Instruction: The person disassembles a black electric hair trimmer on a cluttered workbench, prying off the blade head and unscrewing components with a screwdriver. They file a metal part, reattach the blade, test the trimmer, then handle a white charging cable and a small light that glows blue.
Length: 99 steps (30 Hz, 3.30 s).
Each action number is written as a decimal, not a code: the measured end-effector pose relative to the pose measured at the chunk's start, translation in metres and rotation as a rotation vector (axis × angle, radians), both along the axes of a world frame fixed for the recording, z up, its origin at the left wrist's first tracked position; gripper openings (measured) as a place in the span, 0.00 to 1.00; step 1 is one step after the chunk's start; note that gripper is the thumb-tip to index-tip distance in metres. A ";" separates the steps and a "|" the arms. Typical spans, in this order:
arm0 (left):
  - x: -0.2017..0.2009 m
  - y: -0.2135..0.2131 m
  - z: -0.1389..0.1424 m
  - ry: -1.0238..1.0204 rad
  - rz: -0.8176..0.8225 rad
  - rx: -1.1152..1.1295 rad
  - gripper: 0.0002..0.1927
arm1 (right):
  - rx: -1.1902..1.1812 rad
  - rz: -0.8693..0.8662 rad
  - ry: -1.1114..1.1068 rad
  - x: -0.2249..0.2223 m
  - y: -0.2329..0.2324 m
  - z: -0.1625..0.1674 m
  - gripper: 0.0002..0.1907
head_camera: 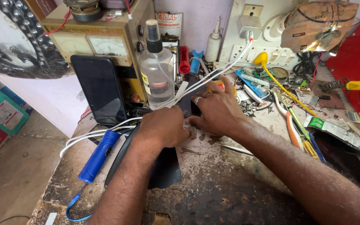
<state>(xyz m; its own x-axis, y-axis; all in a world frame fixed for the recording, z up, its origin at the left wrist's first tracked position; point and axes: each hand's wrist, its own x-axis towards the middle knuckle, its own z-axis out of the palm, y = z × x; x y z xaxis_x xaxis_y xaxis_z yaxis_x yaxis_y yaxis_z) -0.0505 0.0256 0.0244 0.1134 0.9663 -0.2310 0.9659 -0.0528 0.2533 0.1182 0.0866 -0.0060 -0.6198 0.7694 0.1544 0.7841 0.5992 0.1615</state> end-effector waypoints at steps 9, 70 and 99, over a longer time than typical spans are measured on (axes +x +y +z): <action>0.003 -0.007 0.004 0.019 -0.013 0.022 0.31 | -0.138 0.202 0.112 0.015 0.006 -0.004 0.25; 0.072 -0.015 -0.033 -0.466 -0.118 0.792 0.14 | 0.338 -0.291 0.541 0.127 -0.245 0.004 0.09; 0.116 0.006 -0.067 -1.636 -0.084 0.468 0.18 | 0.017 0.075 0.709 0.089 -0.090 0.040 0.10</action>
<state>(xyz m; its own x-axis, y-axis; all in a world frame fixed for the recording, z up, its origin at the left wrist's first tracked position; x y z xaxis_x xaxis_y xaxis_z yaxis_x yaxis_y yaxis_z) 0.0655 0.0319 -0.0423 -0.0233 0.8921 0.4512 -0.2769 -0.4394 0.8545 0.2072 -0.0029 0.0340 -0.4166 0.7228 0.5513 0.6604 0.6574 -0.3629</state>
